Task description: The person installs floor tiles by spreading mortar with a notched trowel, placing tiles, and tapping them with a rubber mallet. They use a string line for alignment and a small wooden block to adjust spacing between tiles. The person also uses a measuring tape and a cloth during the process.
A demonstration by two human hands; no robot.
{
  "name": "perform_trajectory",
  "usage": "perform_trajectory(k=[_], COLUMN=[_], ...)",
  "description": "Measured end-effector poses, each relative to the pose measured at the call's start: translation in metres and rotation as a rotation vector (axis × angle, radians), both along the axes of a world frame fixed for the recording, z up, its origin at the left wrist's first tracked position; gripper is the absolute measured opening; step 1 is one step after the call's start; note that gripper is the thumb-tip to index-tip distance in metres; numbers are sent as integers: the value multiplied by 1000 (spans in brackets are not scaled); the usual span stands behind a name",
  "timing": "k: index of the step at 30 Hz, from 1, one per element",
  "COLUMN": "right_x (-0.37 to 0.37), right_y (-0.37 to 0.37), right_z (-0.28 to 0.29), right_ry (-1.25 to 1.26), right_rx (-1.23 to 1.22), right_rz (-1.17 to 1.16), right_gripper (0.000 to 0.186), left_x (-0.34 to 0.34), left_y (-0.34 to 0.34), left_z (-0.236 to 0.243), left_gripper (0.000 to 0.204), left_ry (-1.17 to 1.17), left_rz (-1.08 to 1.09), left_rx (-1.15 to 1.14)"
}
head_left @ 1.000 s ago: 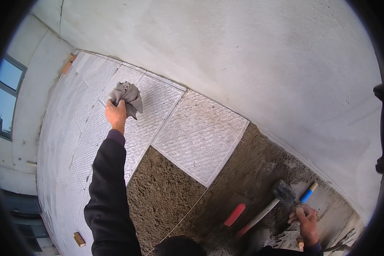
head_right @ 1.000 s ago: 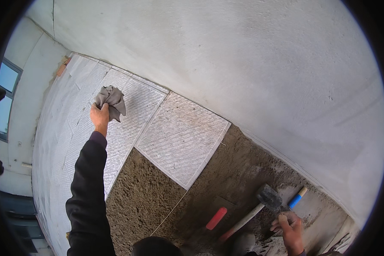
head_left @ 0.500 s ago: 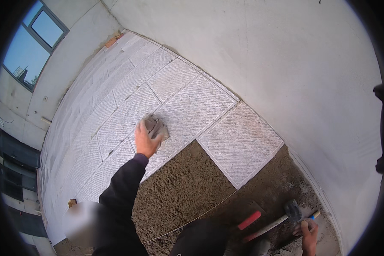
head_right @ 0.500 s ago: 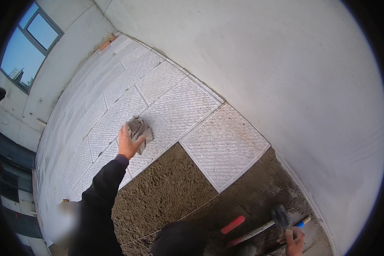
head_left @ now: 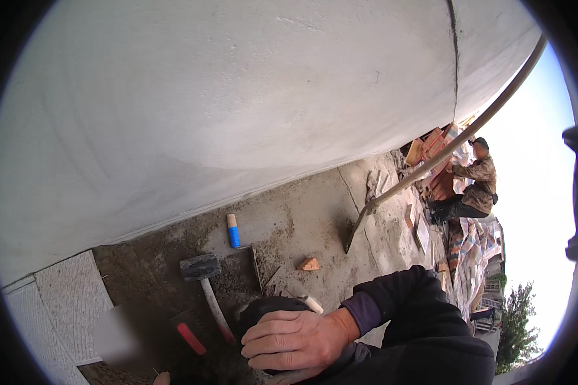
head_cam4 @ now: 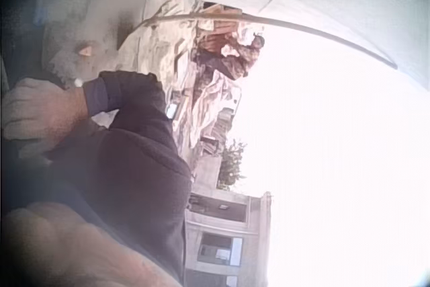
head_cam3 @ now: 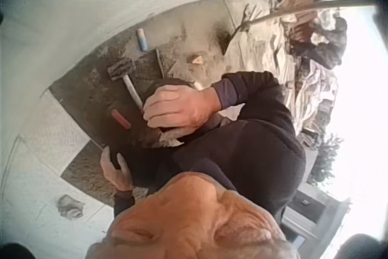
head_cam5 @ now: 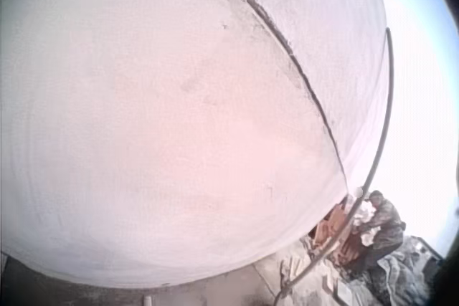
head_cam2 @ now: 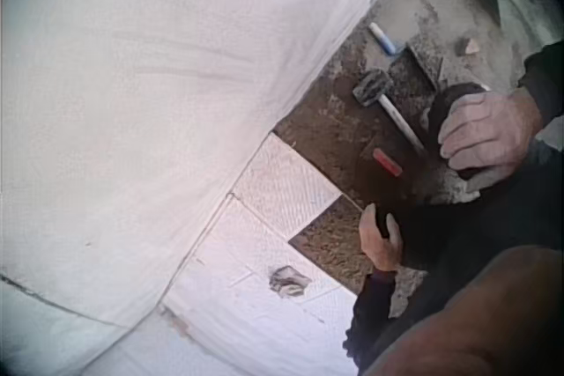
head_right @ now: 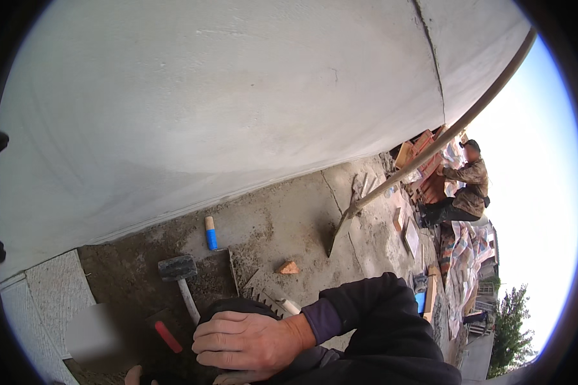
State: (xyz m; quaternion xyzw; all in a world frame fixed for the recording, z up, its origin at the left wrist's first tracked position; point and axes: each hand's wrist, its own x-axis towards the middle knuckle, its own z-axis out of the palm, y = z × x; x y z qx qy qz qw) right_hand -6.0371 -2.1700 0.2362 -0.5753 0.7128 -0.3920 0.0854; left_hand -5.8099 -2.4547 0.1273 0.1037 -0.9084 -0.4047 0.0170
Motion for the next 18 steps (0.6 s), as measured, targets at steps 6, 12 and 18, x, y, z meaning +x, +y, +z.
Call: perform_trajectory(k=[6,12,18], right_x=[47,96,121], right_y=[45,88,109], right_z=[18,32,42], right_ry=[113,151,105], right_rx=[-50,-82,-95], right_rz=[-238,-378,-416], right_gripper=[28,22,34], left_x=[-56,-96,-107], left_y=[22,71,95], left_z=[-23,-33,-24], left_gripper=[16,7,16], left_ry=[69,201,172], left_rz=[-357,-555,-656], left_rx=[203,298,295])
